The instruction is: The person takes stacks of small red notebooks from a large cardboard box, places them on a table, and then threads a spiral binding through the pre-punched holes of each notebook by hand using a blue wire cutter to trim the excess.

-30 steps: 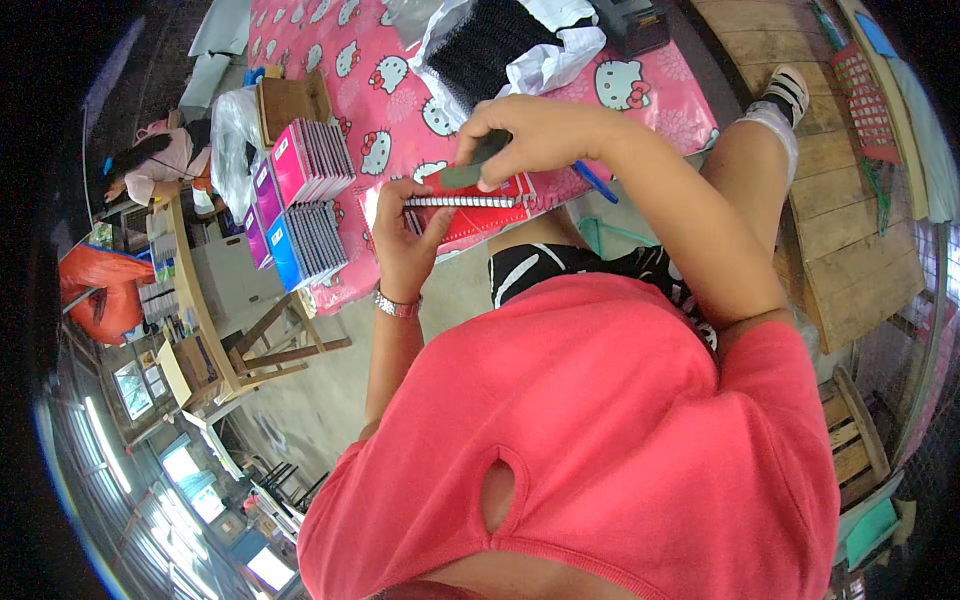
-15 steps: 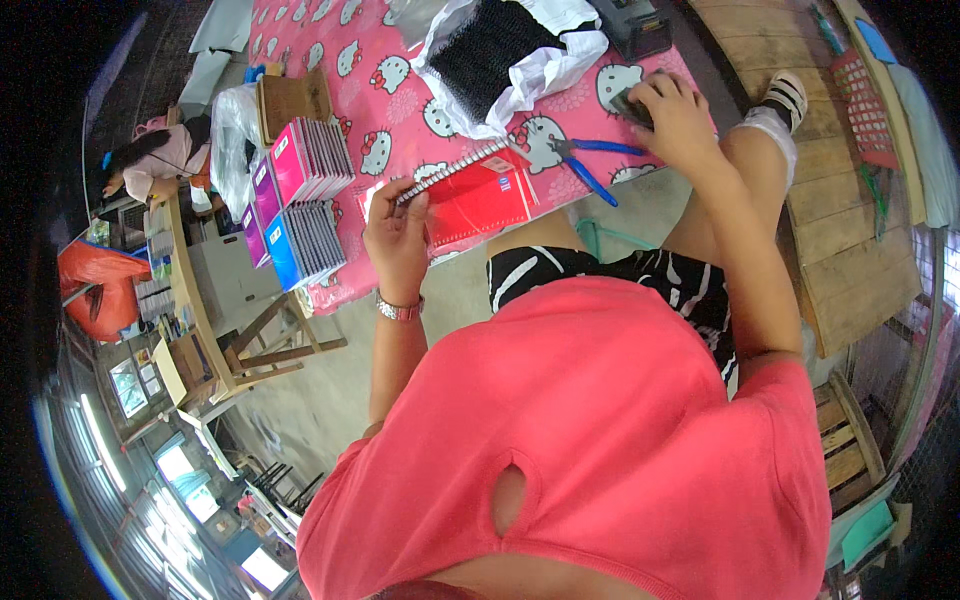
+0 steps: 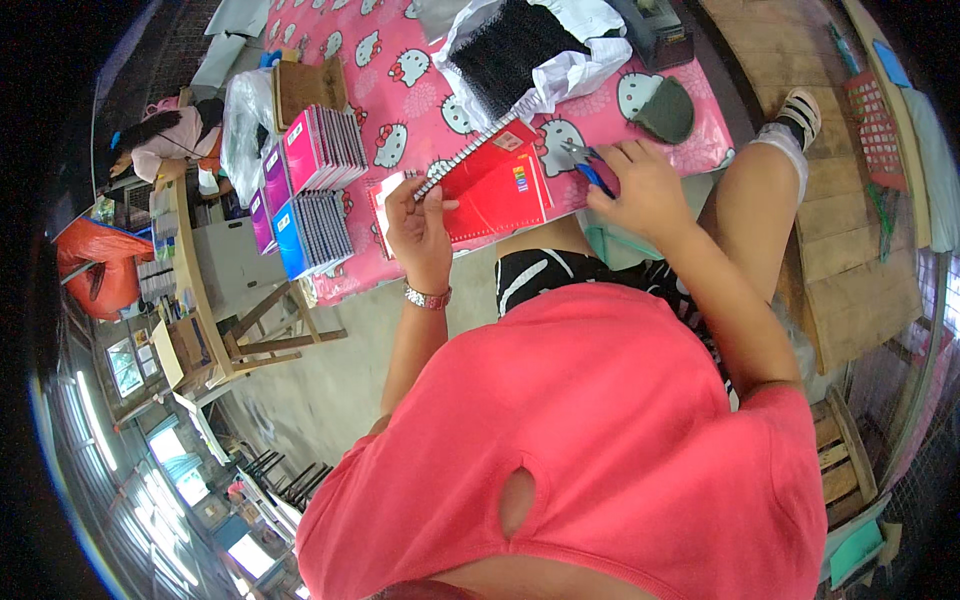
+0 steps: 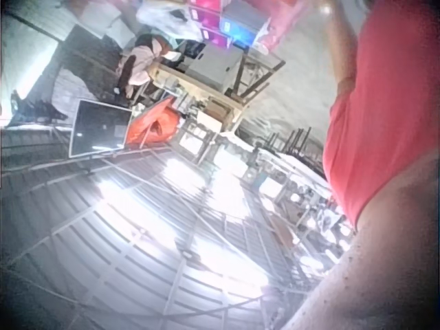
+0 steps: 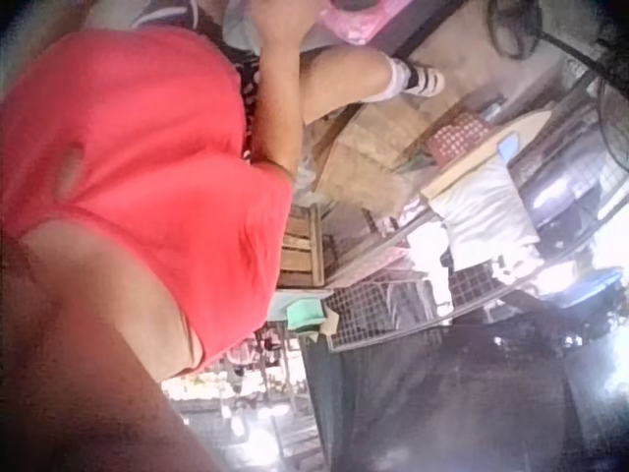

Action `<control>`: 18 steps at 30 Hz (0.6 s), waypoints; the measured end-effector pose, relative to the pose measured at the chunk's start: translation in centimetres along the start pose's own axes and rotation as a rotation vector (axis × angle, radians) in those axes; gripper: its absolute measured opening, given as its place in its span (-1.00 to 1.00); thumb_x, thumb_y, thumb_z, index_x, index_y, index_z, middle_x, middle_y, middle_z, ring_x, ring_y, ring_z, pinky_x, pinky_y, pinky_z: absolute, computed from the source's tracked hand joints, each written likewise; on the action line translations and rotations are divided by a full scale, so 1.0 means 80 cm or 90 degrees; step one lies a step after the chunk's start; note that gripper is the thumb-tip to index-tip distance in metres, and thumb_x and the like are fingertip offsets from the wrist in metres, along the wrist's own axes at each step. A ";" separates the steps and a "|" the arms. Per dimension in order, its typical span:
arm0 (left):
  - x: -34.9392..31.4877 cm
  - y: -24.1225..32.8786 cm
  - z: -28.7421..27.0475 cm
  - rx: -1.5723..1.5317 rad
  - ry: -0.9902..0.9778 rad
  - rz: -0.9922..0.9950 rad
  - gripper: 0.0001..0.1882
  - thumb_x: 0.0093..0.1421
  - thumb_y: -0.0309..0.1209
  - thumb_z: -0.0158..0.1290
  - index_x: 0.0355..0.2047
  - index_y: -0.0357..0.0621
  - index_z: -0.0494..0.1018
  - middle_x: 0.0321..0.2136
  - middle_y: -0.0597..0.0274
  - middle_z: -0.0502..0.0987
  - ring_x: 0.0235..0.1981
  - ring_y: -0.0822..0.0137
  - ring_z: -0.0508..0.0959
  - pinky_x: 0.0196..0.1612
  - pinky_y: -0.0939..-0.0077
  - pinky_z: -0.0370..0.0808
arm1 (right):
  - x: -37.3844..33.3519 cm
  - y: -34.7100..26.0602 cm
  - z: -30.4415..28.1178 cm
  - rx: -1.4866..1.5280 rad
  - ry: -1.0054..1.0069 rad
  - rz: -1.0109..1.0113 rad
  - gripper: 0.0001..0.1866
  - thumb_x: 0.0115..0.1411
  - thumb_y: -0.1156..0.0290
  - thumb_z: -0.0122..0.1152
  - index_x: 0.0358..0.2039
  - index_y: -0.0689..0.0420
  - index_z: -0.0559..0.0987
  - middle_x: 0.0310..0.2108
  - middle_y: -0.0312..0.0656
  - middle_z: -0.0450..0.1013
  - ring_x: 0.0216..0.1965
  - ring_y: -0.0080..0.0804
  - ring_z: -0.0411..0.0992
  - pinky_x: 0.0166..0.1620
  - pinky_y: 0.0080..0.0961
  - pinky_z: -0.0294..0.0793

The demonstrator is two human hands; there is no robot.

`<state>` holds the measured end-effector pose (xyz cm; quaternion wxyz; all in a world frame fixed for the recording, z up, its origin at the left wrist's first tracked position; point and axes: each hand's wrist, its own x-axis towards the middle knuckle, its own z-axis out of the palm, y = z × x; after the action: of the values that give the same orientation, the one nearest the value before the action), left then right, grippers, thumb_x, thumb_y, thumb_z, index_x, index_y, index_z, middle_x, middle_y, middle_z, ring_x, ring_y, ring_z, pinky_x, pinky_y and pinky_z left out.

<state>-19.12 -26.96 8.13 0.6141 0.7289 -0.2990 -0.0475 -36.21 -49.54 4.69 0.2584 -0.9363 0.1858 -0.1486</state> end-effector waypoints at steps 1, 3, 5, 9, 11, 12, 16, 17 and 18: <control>0.001 0.001 -0.002 0.000 0.003 0.002 -0.77 0.30 -0.61 -0.01 -0.04 -0.35 0.32 -0.24 0.13 0.50 -0.37 0.43 0.60 -0.26 0.60 0.59 | 0.001 -0.011 -0.008 -0.001 0.001 -0.003 -0.45 -0.09 0.31 0.34 -0.02 0.14 0.53 -0.10 -0.06 0.47 -0.04 -0.08 0.42 0.01 -0.21 0.42; 0.002 0.005 -0.006 0.009 -0.011 -0.104 -0.77 0.29 -0.62 0.02 -0.05 -0.35 0.36 -0.24 0.15 0.51 -0.36 0.45 0.60 -0.30 0.65 0.55 | 0.001 -0.043 -0.023 0.155 0.133 -0.115 -0.45 -0.12 0.32 0.35 -0.04 0.15 0.55 -0.14 -0.05 0.48 -0.10 -0.07 0.45 -0.06 -0.23 0.48; 0.003 0.012 0.000 -0.004 0.000 -0.101 -0.79 0.27 -0.63 0.04 -0.08 -0.36 0.39 -0.28 0.18 0.52 -0.35 0.49 0.58 -0.30 0.65 0.54 | 0.009 -0.083 -0.029 0.219 0.139 -0.198 -0.43 -0.12 0.31 0.37 -0.02 0.14 0.54 -0.12 -0.07 0.47 -0.10 -0.09 0.46 -0.06 -0.26 0.48; 0.004 0.012 0.003 -0.046 0.017 -0.044 -0.79 0.27 -0.63 0.05 -0.08 -0.37 0.43 -0.32 0.22 0.55 -0.34 0.53 0.56 -0.26 0.67 0.52 | 0.023 -0.121 -0.013 0.217 0.095 -0.257 -0.40 -0.10 0.27 0.40 0.01 0.13 0.51 -0.09 -0.09 0.44 -0.10 -0.11 0.46 -0.06 -0.24 0.48; 0.002 0.012 -0.001 -0.057 0.006 -0.070 -0.78 0.27 -0.65 0.04 -0.07 -0.38 0.43 -0.32 0.20 0.56 -0.31 0.52 0.56 -0.24 0.67 0.52 | 0.027 -0.130 -0.008 0.155 0.073 -0.263 -0.39 -0.11 0.17 0.38 -0.02 0.14 0.52 -0.12 -0.12 0.41 -0.15 -0.16 0.44 -0.10 -0.28 0.48; 0.001 0.011 -0.003 -0.068 -0.004 -0.097 -0.77 0.27 -0.66 0.02 -0.06 -0.39 0.43 -0.31 0.19 0.57 -0.27 0.51 0.57 -0.22 0.67 0.52 | 0.029 -0.134 -0.011 0.139 0.073 -0.270 -0.41 -0.10 0.17 0.38 -0.03 0.16 0.52 -0.16 -0.13 0.41 -0.15 -0.19 0.44 -0.11 -0.29 0.48; -0.006 -0.007 -0.006 -0.099 0.016 -0.080 -0.75 0.26 -0.70 -0.02 -0.04 -0.41 0.42 -0.28 0.14 0.58 -0.24 0.48 0.58 -0.21 0.66 0.52 | 0.028 -0.143 -0.010 0.115 0.109 -0.268 -0.44 -0.08 0.20 0.36 -0.05 0.17 0.53 -0.20 -0.14 0.41 -0.21 -0.17 0.45 -0.14 -0.31 0.49; -0.006 -0.007 -0.004 -0.088 0.029 -0.068 -0.74 0.26 -0.71 -0.03 -0.04 -0.42 0.42 -0.27 0.11 0.59 -0.24 0.47 0.59 -0.21 0.64 0.52 | 0.027 -0.143 -0.010 0.156 0.062 -0.243 -0.47 -0.03 0.23 0.35 -0.04 0.19 0.54 -0.22 -0.13 0.44 -0.24 -0.22 0.47 -0.18 -0.35 0.50; -0.006 -0.007 -0.002 -0.076 0.043 -0.057 -0.74 0.25 -0.72 -0.04 -0.04 -0.44 0.43 -0.25 0.09 0.59 -0.24 0.46 0.59 -0.21 0.63 0.53 | 0.027 -0.143 -0.009 0.197 0.015 -0.218 -0.49 0.01 0.25 0.34 -0.04 0.22 0.54 -0.24 -0.13 0.47 -0.27 -0.28 0.49 -0.21 -0.40 0.50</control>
<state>-19.24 -26.50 7.50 0.6632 0.7050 -0.2419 -0.0684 -31.49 -41.64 11.86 0.3676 -0.9016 0.0022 -0.2277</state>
